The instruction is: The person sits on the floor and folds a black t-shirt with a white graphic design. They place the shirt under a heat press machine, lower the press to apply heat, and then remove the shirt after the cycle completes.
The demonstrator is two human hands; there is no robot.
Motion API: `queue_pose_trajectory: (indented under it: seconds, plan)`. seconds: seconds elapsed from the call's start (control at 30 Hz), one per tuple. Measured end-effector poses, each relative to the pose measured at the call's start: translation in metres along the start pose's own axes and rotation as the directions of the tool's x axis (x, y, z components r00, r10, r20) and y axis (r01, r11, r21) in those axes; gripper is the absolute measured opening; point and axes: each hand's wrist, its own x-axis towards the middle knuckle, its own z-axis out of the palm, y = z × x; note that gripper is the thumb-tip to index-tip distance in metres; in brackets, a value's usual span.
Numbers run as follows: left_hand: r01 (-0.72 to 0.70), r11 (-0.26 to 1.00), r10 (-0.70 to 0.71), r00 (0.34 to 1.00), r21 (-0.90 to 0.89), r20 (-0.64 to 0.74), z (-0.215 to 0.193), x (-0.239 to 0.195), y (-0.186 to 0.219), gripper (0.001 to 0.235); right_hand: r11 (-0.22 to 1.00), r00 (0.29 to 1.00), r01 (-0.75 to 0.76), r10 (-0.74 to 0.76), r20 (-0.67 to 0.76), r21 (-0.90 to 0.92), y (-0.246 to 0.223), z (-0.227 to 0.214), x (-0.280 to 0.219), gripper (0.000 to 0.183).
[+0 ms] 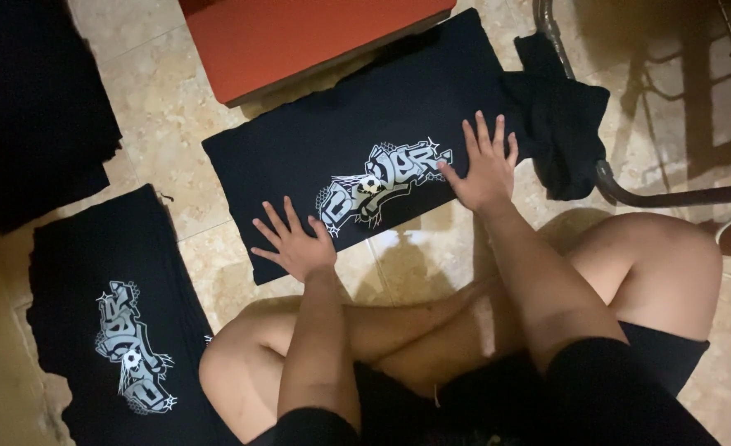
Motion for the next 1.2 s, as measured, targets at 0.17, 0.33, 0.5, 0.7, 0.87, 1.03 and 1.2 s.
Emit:
queue_pose_trajectory:
  seconds: [0.17,0.33,0.5,0.7,0.87,1.03,1.2]
  plan:
    - [-0.01,1.0,0.01,1.0,0.014,-0.017,0.003,0.002,-0.001,0.06,0.997,0.995,0.055,-0.05,-0.084,0.051,0.016,0.021,0.007,0.06]
    - [-0.023,1.0,0.022,0.998,-0.012,-0.053,0.006,0.0,-0.002,0.06,0.996,0.997,0.063,-0.061,-0.045,0.057,0.012,0.006,0.003,0.068]
    - [-0.012,1.0,0.012,1.0,0.018,-0.017,0.007,0.002,-0.004,0.06,0.996,0.993,0.077,-0.08,0.084,0.04,0.004,-0.013,-0.004,0.101]
    - [-0.021,1.0,0.021,0.998,0.0,-0.056,0.006,0.001,-0.002,0.06,0.969,0.993,0.114,-0.112,-0.02,0.219,0.024,0.009,0.008,0.068]
    - [-0.005,1.0,0.005,1.0,0.008,-0.021,0.003,0.002,-0.002,0.06,0.954,0.993,0.118,-0.108,-0.052,0.277,0.027,0.007,0.006,0.069]
    - [-0.014,1.0,0.014,0.999,0.003,-0.045,0.007,0.002,-0.004,0.06,0.947,0.991,0.123,-0.132,0.01,0.297,0.025,-0.003,0.004,0.099]
    - [-0.026,1.0,0.025,0.998,-0.017,-0.064,0.006,0.001,-0.004,0.06,0.932,0.991,0.123,-0.133,0.005,0.34,0.031,0.004,0.009,0.075]
